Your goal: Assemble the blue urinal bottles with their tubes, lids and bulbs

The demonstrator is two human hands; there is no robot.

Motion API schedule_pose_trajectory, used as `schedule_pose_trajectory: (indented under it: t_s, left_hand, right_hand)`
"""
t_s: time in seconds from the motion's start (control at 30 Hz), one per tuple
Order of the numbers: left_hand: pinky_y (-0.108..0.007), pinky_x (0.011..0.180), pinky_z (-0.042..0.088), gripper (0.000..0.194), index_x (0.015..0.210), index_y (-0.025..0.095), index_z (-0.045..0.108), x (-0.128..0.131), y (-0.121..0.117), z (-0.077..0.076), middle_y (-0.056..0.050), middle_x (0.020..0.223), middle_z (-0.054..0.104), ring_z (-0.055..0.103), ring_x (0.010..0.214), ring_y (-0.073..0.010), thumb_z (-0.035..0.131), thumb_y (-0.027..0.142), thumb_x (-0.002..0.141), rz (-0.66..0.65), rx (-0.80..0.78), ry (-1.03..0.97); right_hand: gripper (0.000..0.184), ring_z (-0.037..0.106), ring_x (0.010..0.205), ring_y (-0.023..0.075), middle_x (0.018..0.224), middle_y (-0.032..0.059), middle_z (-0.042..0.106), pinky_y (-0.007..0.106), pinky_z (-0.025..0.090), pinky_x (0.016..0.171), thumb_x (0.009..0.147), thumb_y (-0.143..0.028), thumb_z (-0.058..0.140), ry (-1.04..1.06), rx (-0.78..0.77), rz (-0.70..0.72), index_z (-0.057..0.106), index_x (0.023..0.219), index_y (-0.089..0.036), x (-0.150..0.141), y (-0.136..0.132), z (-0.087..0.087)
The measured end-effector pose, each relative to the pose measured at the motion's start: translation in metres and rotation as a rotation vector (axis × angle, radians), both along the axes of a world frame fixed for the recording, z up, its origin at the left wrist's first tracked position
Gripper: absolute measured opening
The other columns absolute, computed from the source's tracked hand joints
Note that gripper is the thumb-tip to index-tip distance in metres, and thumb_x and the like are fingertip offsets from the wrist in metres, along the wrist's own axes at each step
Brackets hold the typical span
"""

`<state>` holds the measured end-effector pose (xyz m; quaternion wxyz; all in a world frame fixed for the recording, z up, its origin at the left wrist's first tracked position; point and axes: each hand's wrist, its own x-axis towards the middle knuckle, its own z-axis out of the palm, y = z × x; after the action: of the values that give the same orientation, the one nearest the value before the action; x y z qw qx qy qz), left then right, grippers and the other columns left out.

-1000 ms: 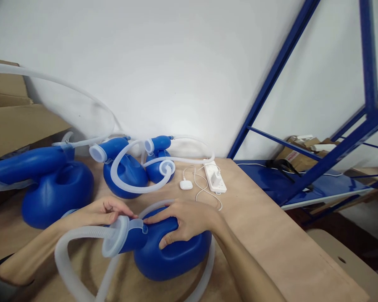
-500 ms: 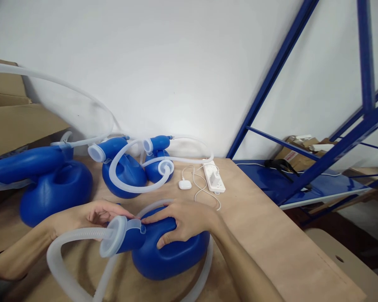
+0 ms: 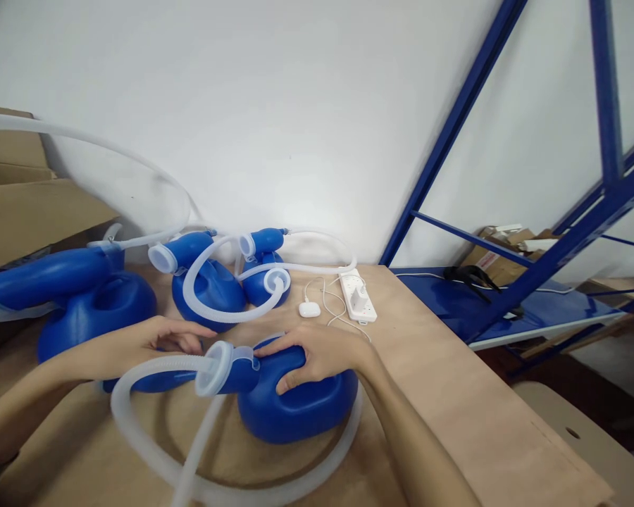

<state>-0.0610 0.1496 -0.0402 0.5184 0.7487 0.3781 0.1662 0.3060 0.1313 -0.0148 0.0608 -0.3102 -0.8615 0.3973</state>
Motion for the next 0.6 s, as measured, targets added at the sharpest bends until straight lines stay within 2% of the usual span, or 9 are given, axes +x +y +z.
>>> schedule_pose_trajectory:
  t_s: [0.13,0.2,0.27,0.33,0.4,0.43,0.53,0.6]
  left_hand:
    - [-0.037,0.088,0.064,0.056,0.146,0.023,0.071,-0.021,0.006,0.009,-0.010,0.111,0.084,0.080,0.100,-0.0308,0.069,0.056,0.101,0.023,0.172,0.234]
    - [-0.042,0.097,0.062,0.060,0.151,0.024,0.069,-0.030,0.005,0.010,-0.012,0.124,0.082,0.078,0.111,-0.0351,0.065,0.059,0.102,0.037,0.244,0.330]
    - [-0.049,0.112,0.057,0.074,0.158,0.028,0.063,-0.038,0.005,0.004,-0.013,0.146,0.074,0.070,0.132,-0.0416,0.076,0.057,0.091,0.057,0.228,0.444]
    - [-0.056,0.116,0.053,0.101,0.165,0.032,0.055,-0.044,0.006,-0.009,-0.015,0.159,0.066,0.063,0.141,-0.0492,0.090,0.045,0.072,0.080,0.175,0.557]
    - [-0.061,0.113,0.054,0.121,0.169,0.030,0.049,-0.048,0.008,-0.023,-0.019,0.156,0.067,0.062,0.140,-0.0554,0.095,0.032,0.057,0.107,0.171,0.637]
    - [-0.061,0.110,0.055,0.124,0.169,0.029,0.049,-0.050,0.010,-0.029,-0.021,0.153,0.069,0.063,0.138,-0.0570,0.094,0.028,0.053,0.119,0.190,0.655]
    - [-0.055,0.106,0.058,0.110,0.164,0.026,0.057,-0.054,0.009,-0.038,-0.017,0.147,0.074,0.067,0.134,-0.0532,0.086,0.024,0.057,0.168,0.302,0.639]
    - [-0.052,0.104,0.058,0.098,0.159,0.024,0.062,-0.057,0.005,-0.036,-0.015,0.143,0.076,0.070,0.130,-0.0493,0.078,0.022,0.063,0.201,0.363,0.607]
  right_hand:
    - [0.074,0.067,0.142,0.0327,0.153,0.0043,0.072,0.043,0.050,0.124,0.084,-0.056,0.092,0.008,-0.040,-0.078,0.072,0.151,-0.032,0.022,0.008,0.000]
    - [0.076,0.065,0.145,0.0347,0.156,0.0055,0.071,0.047,0.046,0.128,0.083,-0.059,0.092,-0.024,-0.048,-0.149,0.072,0.151,-0.030,0.035,0.011,0.001]
    - [0.077,0.062,0.148,0.0365,0.157,0.0059,0.069,0.050,0.043,0.130,0.085,-0.061,0.089,-0.072,-0.041,-0.220,0.071,0.152,-0.030,0.046,0.013,0.002]
    - [0.077,0.061,0.148,0.0378,0.157,0.0067,0.069,0.052,0.043,0.130,0.088,-0.065,0.085,-0.121,-0.007,-0.276,0.069,0.155,-0.030,0.054,0.013,0.005]
    - [0.076,0.062,0.146,0.0393,0.156,0.0092,0.069,0.055,0.046,0.127,0.092,-0.065,0.079,-0.205,0.076,-0.327,0.066,0.158,-0.030,0.055,0.009,0.011]
    - [0.074,0.063,0.143,0.0401,0.155,0.0111,0.068,0.057,0.048,0.124,0.095,-0.063,0.077,-0.260,0.144,-0.357,0.063,0.160,-0.030,0.053,0.004,0.016]
    - [0.072,0.063,0.138,0.0433,0.156,0.0147,0.063,0.063,0.050,0.119,0.099,-0.052,0.075,-0.351,0.432,-0.449,0.055,0.166,-0.034,0.043,-0.025,0.033]
    - [0.075,0.058,0.145,0.0440,0.163,0.0111,0.058,0.062,0.048,0.123,0.097,-0.051,0.080,-0.272,0.534,-0.392,0.054,0.166,-0.040,0.035,-0.059,0.037]
